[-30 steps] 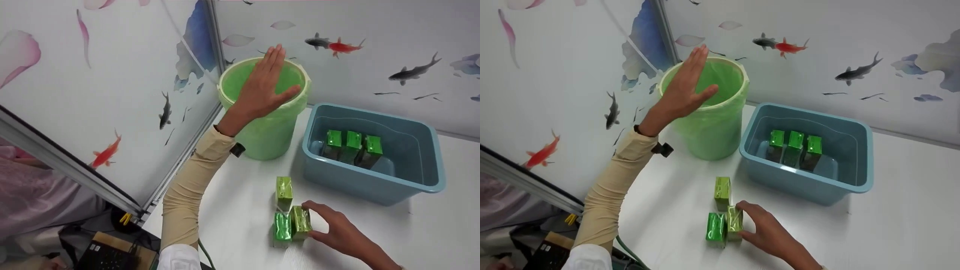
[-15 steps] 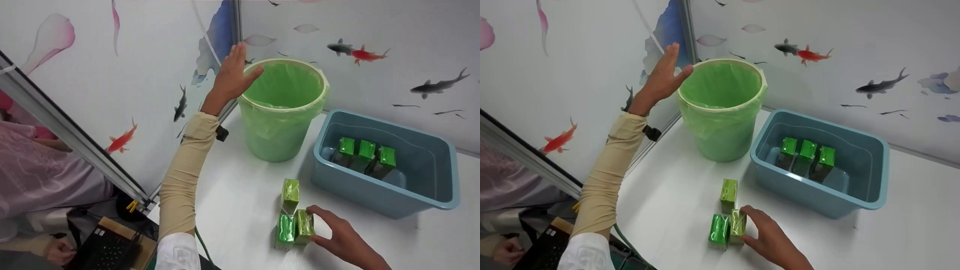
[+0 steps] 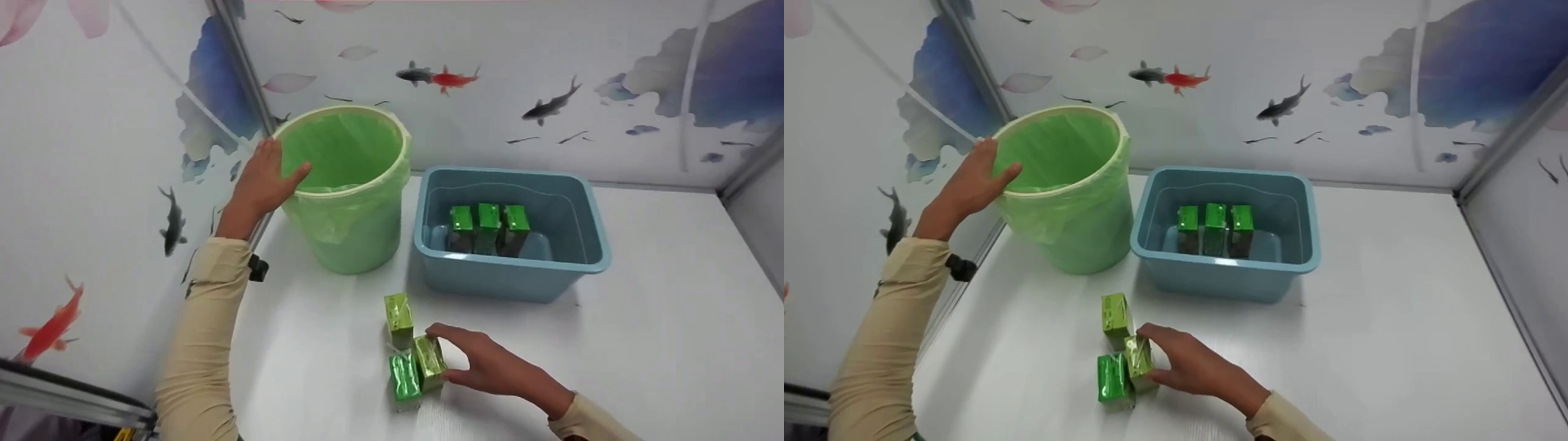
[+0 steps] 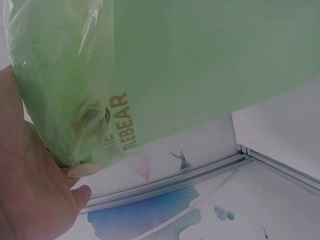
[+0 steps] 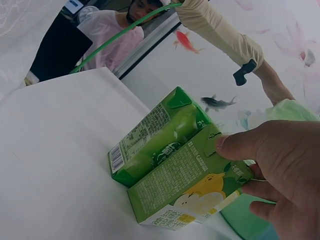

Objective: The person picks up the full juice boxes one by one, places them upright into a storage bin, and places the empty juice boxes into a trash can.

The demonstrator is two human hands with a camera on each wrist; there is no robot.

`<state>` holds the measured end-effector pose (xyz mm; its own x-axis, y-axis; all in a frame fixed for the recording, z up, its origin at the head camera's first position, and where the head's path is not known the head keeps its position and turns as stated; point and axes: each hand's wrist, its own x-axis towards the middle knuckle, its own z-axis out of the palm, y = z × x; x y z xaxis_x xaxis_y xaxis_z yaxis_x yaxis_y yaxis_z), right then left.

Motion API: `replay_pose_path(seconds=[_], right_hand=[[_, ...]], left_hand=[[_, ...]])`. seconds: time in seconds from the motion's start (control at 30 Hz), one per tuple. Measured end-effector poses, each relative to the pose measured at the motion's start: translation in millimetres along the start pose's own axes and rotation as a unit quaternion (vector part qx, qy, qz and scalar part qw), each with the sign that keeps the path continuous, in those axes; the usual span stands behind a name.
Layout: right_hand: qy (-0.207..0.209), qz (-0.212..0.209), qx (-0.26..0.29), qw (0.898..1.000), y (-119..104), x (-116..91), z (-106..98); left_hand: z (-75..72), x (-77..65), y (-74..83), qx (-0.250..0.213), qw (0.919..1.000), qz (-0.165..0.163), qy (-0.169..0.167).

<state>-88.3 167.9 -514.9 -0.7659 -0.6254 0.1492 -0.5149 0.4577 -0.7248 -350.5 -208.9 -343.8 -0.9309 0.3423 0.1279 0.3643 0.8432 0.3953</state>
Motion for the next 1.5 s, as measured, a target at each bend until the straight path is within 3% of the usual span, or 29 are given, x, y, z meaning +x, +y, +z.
replay_pose_path(seconds=[0.13, 0.3, 0.53, 0.8, 1.03, 1.2, 1.5], right_hand=[[-0.002, -0.008, 0.000, 1.000, -0.7, 5.3, 3.2], [0.002, -0.007, -0.001, 1.000, 2.8, 3.9, 5.2], [-0.002, 0.007, -0.006, 1.000, 4.8, 1.0, 4.5], [0.039, -0.023, -0.028, 0.999, 5.7, -1.4, -3.2], [0.088, -0.047, -0.088, 0.991, -14.8, -3.2, -37.5], [0.136, -0.101, -0.147, 0.974, -39.0, -4.6, -71.6], [0.181, -0.172, -0.178, 0.952, -87.6, 5.5, -134.3]], left_hand=[[-6.9, -10.9, -5.1, -0.005, 0.9999, -0.011, -0.010], [-9.4, -8.6, -2.7, -0.008, 0.9988, -0.019, -0.045], [-9.7, -6.9, -1.0, -0.021, 0.9968, -0.042, -0.064], [-13.0, -12.5, -1.6, -0.018, 0.9969, -0.031, -0.071], [-18.1, -20.4, 0.7, -0.005, 0.9964, -0.020, -0.082], [-21.8, -27.5, 1.0, -0.001, 0.9957, -0.010, -0.092], [-26.7, -39.1, 4.2, -0.002, 0.9937, -0.004, -0.112]])
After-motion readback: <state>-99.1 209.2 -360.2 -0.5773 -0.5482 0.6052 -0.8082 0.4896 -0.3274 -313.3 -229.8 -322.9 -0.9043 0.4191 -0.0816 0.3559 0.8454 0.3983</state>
